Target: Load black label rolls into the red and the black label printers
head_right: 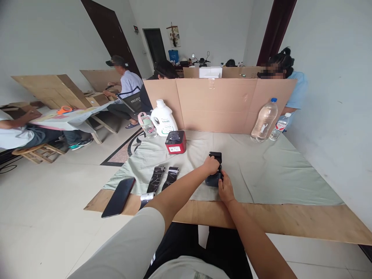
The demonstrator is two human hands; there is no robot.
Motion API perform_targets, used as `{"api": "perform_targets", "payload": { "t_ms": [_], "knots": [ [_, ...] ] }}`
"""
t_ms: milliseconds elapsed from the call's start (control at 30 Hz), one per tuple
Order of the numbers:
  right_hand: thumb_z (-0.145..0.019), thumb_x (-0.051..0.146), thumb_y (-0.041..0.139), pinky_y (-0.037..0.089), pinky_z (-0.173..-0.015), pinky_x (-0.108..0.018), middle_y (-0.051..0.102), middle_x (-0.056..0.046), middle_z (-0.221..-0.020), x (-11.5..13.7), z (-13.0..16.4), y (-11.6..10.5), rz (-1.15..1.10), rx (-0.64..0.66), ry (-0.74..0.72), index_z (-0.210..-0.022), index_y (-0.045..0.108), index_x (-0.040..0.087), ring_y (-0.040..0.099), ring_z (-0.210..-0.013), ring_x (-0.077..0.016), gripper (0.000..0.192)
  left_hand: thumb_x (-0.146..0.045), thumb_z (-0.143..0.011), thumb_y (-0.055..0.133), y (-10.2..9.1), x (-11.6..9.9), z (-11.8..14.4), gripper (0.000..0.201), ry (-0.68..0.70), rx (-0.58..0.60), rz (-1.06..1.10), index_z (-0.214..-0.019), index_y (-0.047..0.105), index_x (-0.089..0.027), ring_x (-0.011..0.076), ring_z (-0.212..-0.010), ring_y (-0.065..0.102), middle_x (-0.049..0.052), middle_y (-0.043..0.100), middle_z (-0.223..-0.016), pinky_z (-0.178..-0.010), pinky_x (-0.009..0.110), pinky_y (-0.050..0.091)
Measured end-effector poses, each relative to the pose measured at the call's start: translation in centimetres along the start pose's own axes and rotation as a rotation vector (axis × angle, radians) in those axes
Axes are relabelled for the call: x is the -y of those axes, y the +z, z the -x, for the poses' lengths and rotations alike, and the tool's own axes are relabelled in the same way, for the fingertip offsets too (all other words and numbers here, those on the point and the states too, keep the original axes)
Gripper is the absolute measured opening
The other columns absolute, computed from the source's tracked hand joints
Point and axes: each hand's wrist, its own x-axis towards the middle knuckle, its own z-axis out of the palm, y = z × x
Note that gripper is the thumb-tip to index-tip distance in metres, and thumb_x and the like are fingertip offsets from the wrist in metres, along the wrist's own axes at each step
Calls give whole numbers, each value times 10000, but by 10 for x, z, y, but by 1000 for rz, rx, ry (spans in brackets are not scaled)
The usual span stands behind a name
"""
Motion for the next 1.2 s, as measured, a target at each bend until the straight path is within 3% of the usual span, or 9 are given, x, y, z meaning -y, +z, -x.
{"api": "perform_targets", "payload": {
  "t_ms": [167,300,433,567,733,833,1000,1200],
  "knots": [
    [-901,310,321,421,-1020,-508,534,-158,-1299,5,-2,-2,38,6,8,-1349,410,155,508,-1201,-254,482,-106,-645,712,10,-6,-15,162,-72,-98,182,-806,707,-121,346,-1084,483,209,670,-954,-994,443,258],
    [-894,312,334,433,-1000,-514,540,-170,-1278,4,-2,-3,45,4,-1,-1345,406,138,517,-1180,-265,489,-88,-628,726,11,-4,-15,186,-105,-115,245,-804,692,-137,328,-1091,485,183,674,-960,-1026,435,248],
    [-897,308,325,446,-977,-508,545,-167,-1271,5,-3,-4,51,17,15,-1344,403,144,535,-1150,-265,484,-132,-604,764,3,8,-7,235,-128,-54,277,-821,680,-167,308,-1063,533,136,671,-1013,-1012,410,309],
    [-892,312,322,454,-974,-480,553,-181,-1251,8,-4,-5,46,50,28,-1330,406,108,566,-1094,-256,491,-176,-587,782,-3,22,1,327,-125,11,299,-895,673,-190,287,-991,593,106,658,-1053,-887,344,430],
    [-906,402,346,436,-986,-511,540,-183,-1273,12,-4,-4,87,59,-41,-1328,397,119,529,-1158,-278,510,-187,-590,778,2,27,5,373,-127,-33,341,-941,653,-207,278,-1018,591,85,665,-1036,-901,331,431],
    [-866,530,444,416,-998,-543,511,-186,-1309,13,-3,-2,140,60,-96,-1349,373,138,495,-1205,-311,626,-184,-578,780,6,26,4,368,-138,-48,367,-920,649,-217,266,-1013,588,62,675,-1008,-920,328,425],
    [-840,616,457,418,-993,-549,506,-204,-1310,10,-3,2,169,51,-91,-1359,367,126,492,-1213,-331,719,-152,-565,770,6,29,2,333,-97,-52,381,-880,678,-203,274,-1020,581,73,668,-1009,-923,318,429],
    [-848,604,453,418,-994,-542,501,-203,-1325,10,-3,1,171,72,-82,-1376,358,125,486,-1223,-322,719,-106,-593,721,10,38,9,349,-1,-139,479,-931,698,-192,227,-943,601,59,654,-1023,-869,269,460]
  ]
}}
